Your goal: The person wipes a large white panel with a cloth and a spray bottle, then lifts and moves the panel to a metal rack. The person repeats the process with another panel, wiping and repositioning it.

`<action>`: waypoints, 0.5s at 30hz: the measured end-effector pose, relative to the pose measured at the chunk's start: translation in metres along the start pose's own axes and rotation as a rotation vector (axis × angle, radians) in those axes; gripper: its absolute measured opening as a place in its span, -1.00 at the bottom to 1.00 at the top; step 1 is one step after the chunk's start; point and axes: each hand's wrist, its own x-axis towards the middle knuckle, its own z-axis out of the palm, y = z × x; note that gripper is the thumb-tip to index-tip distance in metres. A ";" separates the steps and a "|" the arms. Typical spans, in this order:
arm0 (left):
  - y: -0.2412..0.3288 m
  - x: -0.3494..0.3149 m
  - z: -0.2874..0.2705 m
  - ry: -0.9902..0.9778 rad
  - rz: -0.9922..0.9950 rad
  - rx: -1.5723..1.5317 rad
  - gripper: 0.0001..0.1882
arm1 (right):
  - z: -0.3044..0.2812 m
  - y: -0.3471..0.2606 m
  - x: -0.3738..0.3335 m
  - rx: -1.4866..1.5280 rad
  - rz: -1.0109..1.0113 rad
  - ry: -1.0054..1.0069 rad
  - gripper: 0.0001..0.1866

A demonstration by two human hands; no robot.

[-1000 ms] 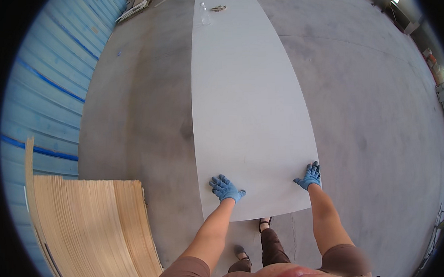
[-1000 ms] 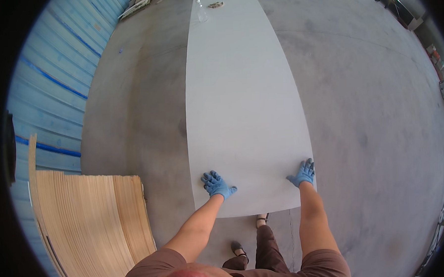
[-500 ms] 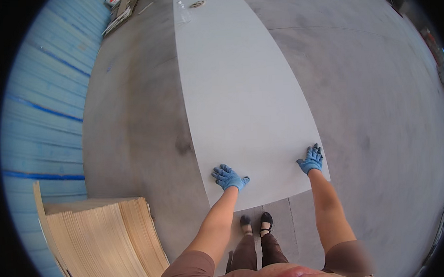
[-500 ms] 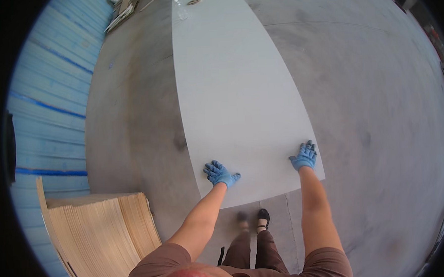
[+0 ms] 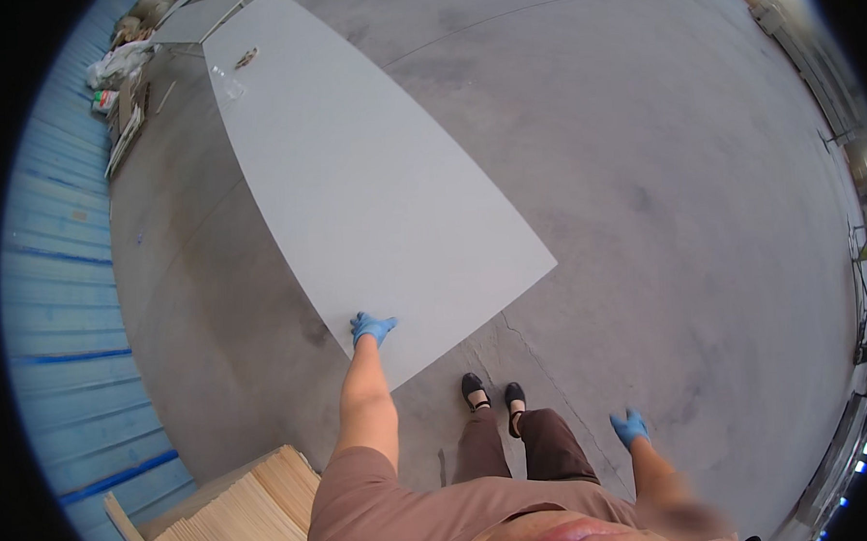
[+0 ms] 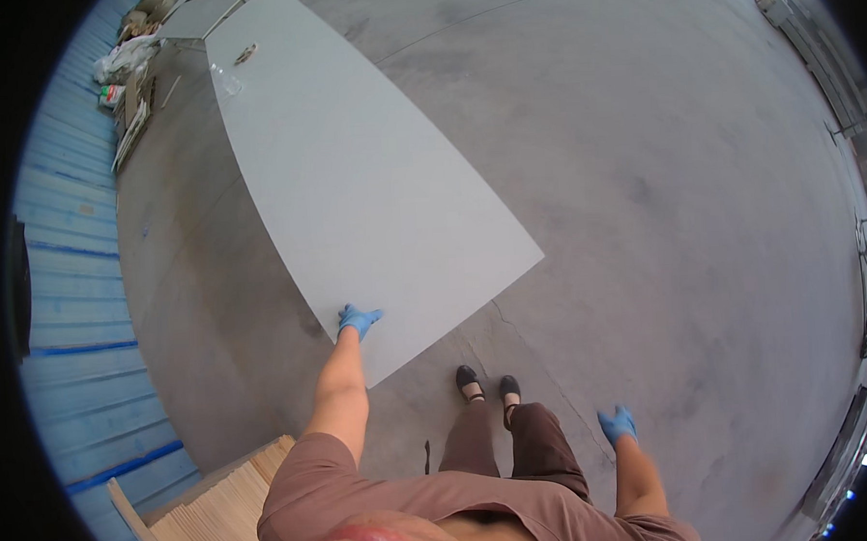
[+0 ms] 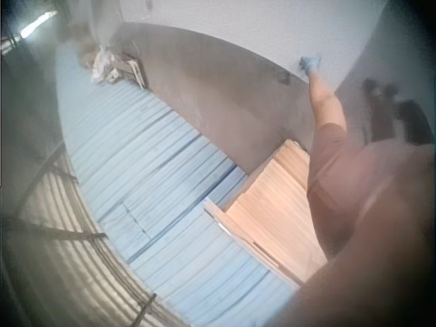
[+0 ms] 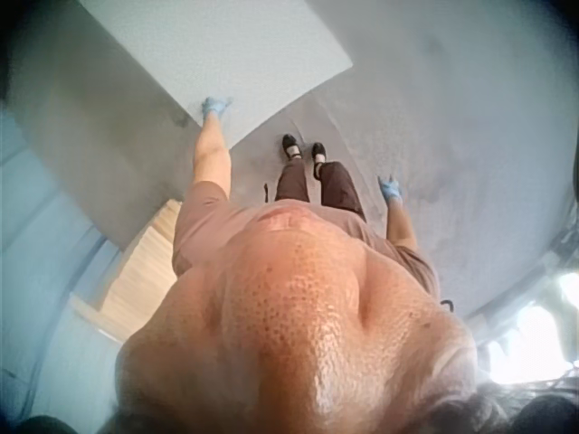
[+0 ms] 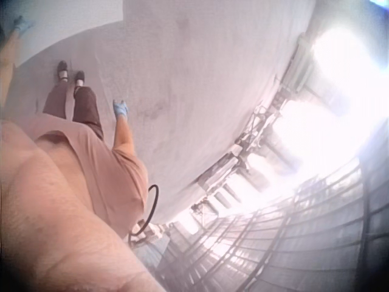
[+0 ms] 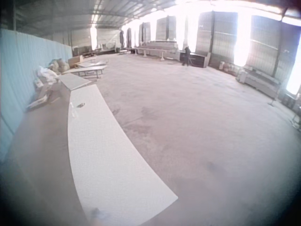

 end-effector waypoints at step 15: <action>0.371 -0.383 -0.113 -0.123 0.333 0.150 0.03 | -0.406 -0.069 0.001 0.108 0.052 -0.336 -0.36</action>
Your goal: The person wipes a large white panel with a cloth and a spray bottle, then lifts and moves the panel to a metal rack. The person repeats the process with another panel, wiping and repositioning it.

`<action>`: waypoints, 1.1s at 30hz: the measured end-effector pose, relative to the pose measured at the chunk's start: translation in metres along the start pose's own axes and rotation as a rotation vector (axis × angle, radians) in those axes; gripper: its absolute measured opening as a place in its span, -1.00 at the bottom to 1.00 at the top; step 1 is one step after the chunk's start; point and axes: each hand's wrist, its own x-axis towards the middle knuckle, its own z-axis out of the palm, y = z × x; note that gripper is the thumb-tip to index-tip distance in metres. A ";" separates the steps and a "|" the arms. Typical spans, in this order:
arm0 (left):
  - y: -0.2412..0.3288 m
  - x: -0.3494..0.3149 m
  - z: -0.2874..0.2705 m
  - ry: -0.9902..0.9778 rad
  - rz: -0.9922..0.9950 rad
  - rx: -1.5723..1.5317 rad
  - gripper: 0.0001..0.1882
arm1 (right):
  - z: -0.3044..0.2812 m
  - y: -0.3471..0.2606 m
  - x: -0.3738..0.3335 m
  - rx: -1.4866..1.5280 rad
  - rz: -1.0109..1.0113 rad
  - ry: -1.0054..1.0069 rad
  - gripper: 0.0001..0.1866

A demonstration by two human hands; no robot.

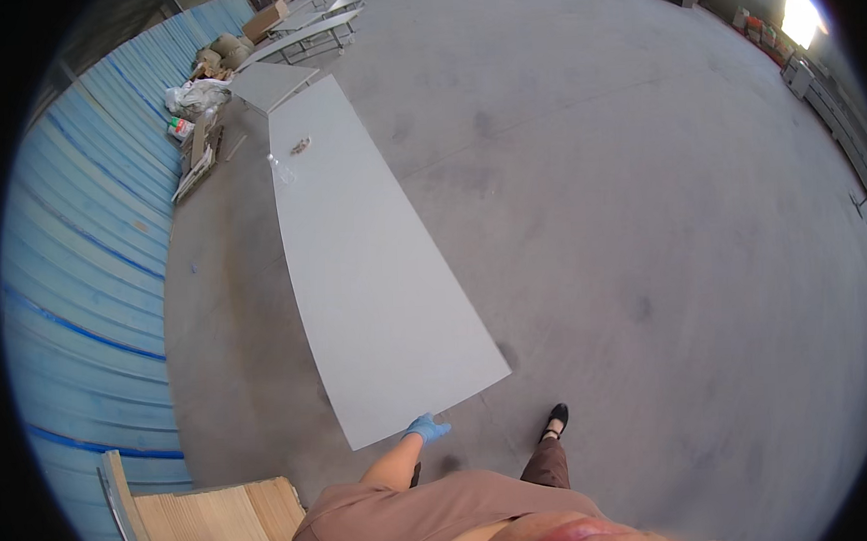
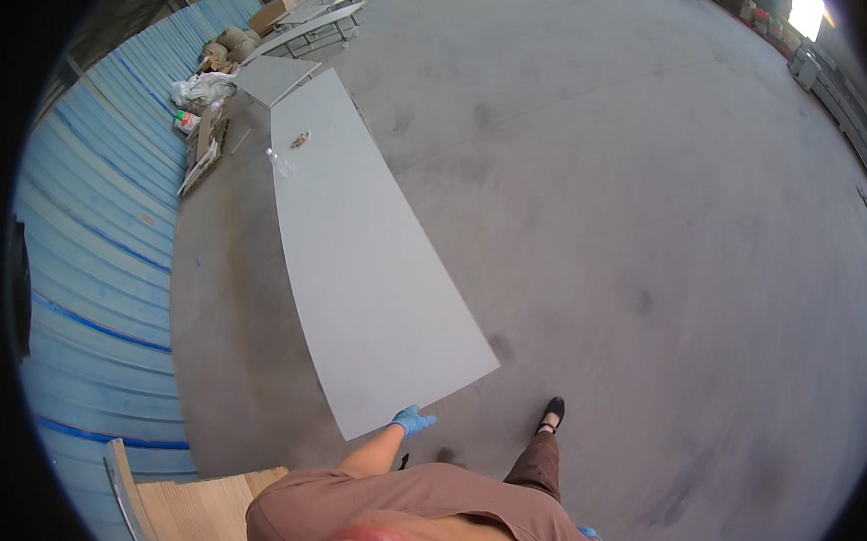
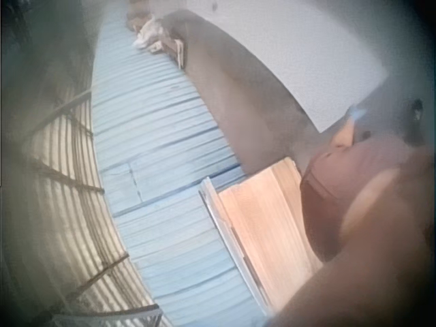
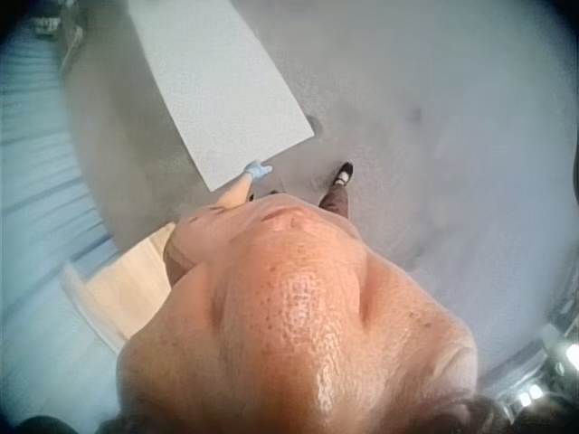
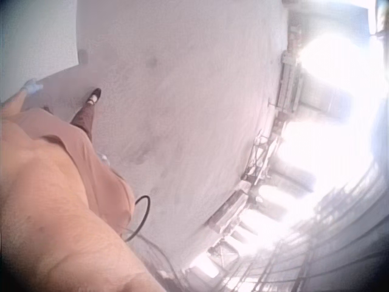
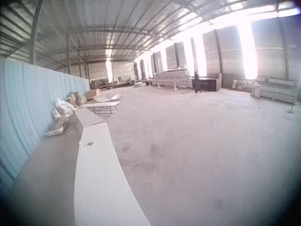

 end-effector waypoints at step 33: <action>0.660 0.228 -0.312 0.238 0.272 -0.335 -0.21 | -0.587 -0.415 0.195 0.146 -0.206 0.108 -0.30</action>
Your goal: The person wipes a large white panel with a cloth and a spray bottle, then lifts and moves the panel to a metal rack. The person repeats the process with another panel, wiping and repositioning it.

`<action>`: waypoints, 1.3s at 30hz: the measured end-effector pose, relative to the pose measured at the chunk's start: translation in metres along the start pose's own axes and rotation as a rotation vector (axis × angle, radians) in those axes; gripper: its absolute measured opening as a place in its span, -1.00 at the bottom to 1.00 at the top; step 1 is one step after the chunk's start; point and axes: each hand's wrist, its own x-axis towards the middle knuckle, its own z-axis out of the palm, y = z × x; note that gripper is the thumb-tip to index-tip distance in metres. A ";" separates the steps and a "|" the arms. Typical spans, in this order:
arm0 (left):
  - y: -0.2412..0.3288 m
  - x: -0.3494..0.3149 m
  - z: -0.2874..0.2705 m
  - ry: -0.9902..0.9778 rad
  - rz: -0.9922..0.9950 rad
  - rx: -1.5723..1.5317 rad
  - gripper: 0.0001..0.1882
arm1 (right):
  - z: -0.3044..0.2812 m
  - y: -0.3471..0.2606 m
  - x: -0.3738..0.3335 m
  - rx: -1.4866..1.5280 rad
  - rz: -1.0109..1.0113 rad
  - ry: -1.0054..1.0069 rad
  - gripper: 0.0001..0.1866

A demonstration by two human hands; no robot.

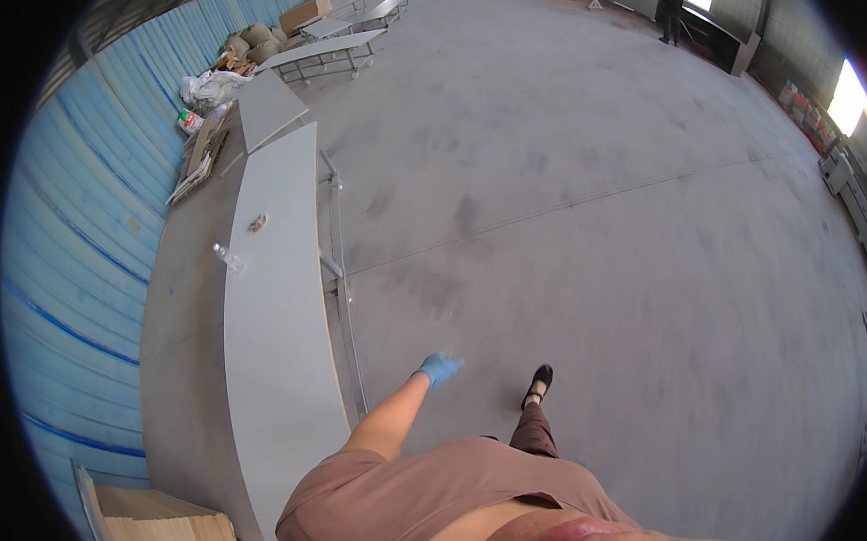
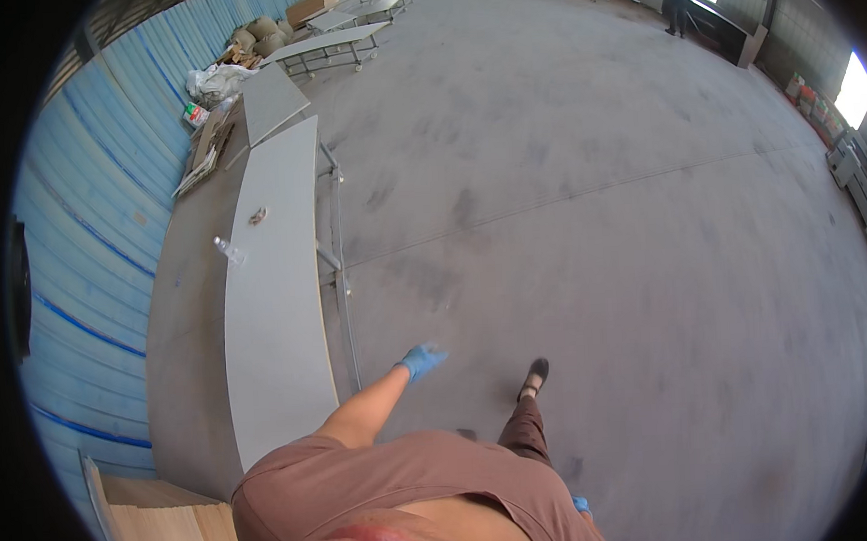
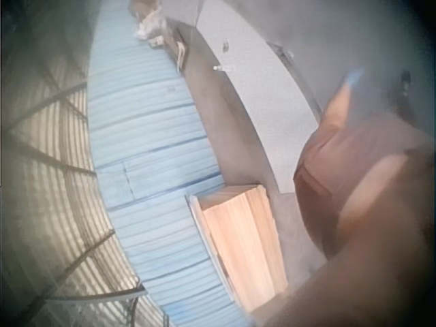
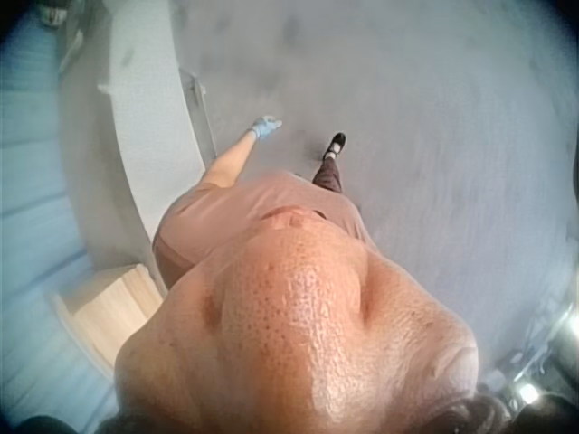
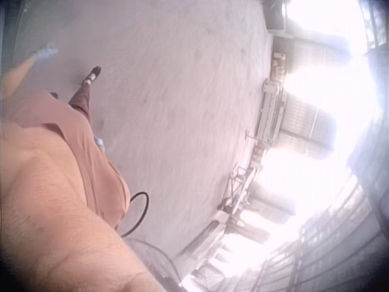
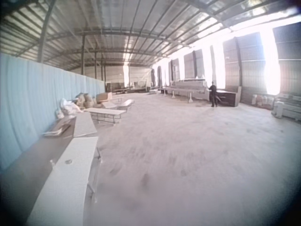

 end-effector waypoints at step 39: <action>0.589 0.882 -0.587 0.193 0.072 -0.364 -0.30 | -0.365 -1.185 0.457 -0.358 0.055 -0.132 -0.24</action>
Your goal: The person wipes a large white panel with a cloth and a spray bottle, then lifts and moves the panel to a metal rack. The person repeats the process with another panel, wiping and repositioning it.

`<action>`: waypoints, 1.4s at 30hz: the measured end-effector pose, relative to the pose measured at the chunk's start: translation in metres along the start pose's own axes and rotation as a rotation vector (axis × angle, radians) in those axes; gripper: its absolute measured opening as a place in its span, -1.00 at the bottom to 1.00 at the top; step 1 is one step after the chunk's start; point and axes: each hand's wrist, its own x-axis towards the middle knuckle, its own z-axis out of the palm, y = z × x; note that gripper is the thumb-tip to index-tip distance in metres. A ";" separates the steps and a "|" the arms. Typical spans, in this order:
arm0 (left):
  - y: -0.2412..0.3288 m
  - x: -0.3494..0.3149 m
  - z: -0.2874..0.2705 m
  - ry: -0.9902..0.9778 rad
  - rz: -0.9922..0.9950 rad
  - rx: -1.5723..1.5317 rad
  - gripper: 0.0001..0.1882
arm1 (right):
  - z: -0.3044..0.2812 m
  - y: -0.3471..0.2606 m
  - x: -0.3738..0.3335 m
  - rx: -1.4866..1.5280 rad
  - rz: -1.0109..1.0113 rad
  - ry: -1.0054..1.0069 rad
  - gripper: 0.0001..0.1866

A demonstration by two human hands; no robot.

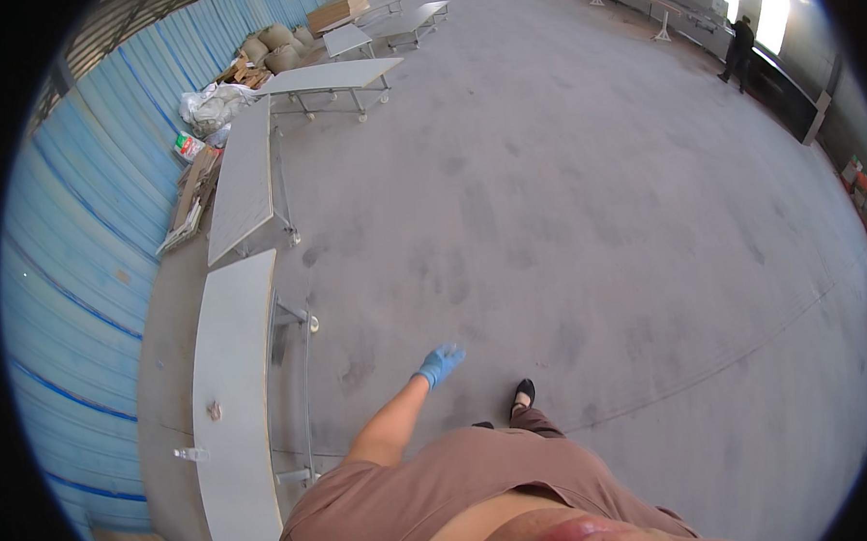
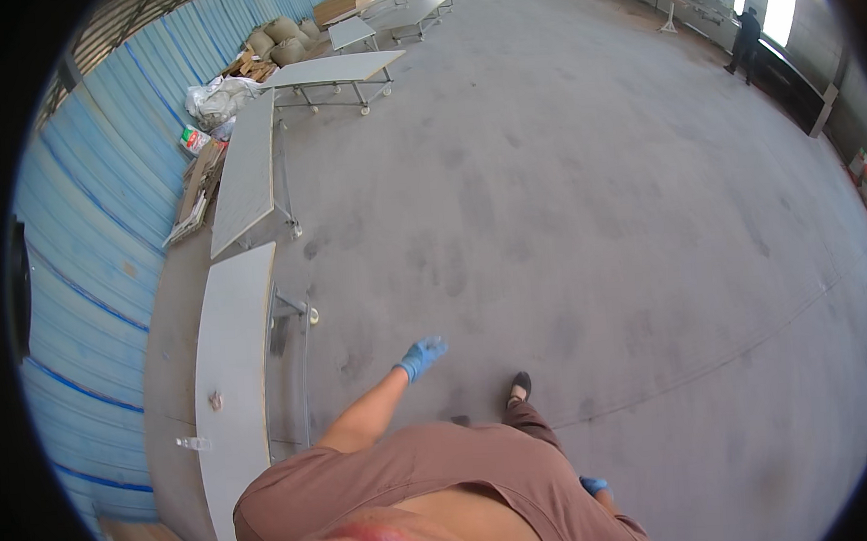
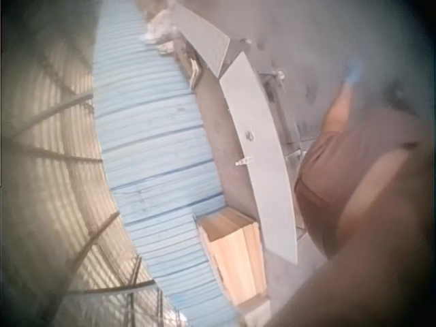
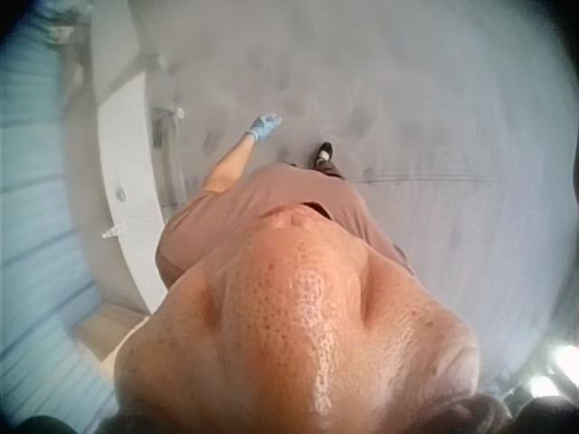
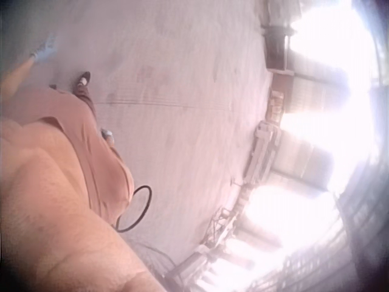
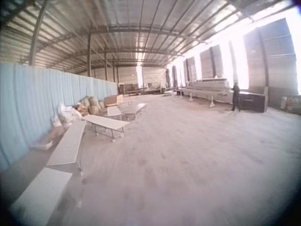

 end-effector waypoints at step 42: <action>0.463 0.976 -0.380 -0.041 -0.504 -0.174 -0.40 | -0.736 -1.495 0.099 -0.059 -0.678 0.313 -0.38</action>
